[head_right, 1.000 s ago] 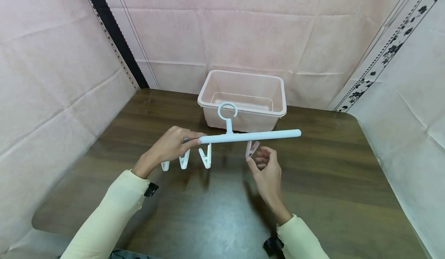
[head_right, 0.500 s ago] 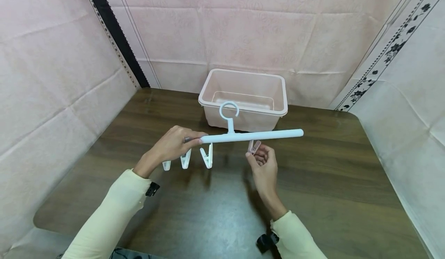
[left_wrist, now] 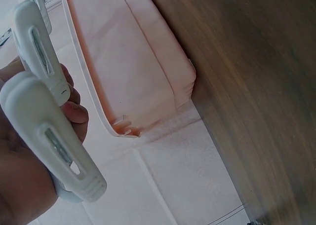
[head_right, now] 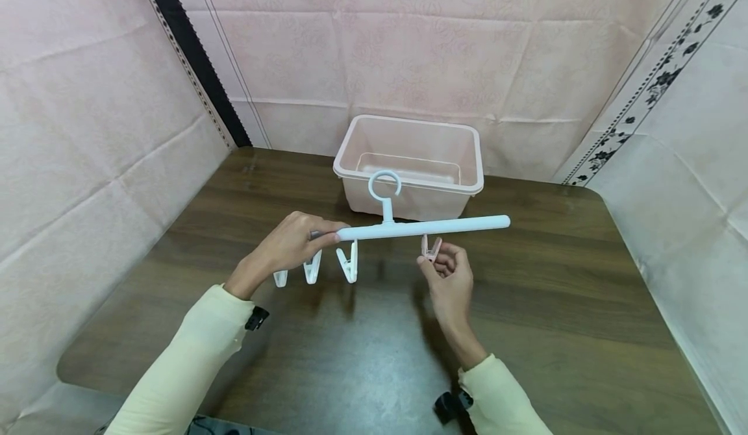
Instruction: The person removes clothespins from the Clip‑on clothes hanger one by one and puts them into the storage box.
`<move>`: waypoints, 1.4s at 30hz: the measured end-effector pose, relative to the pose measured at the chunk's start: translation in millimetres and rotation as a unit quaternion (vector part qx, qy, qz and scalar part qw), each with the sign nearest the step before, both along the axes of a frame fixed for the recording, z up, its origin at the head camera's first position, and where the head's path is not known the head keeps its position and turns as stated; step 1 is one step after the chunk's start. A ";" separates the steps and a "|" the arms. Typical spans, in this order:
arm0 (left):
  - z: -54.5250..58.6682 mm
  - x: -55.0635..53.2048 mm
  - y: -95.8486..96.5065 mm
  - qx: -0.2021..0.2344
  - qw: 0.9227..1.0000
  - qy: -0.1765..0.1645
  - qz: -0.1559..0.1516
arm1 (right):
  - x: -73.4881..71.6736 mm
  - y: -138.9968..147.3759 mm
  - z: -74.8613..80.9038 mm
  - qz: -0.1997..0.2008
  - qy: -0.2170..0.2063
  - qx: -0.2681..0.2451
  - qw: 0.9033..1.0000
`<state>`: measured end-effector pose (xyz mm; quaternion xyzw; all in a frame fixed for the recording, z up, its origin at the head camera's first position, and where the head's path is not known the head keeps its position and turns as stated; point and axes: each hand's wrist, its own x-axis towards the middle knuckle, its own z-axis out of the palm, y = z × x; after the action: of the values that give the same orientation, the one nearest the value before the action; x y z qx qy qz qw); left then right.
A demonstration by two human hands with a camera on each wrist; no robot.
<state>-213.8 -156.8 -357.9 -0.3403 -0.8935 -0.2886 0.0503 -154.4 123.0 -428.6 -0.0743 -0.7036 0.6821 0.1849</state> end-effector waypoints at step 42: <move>-1.8 -1.6 1.7 -0.004 1.000 -0.011 0.000 | -4.2 27.4 13.8 -0.100 0.209 0.286 0.930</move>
<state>-215.5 -155.1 -359.7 -0.3370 -0.8954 -0.2884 0.0395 -158.6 150.4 -414.9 0.0554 -0.8030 0.4304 0.4085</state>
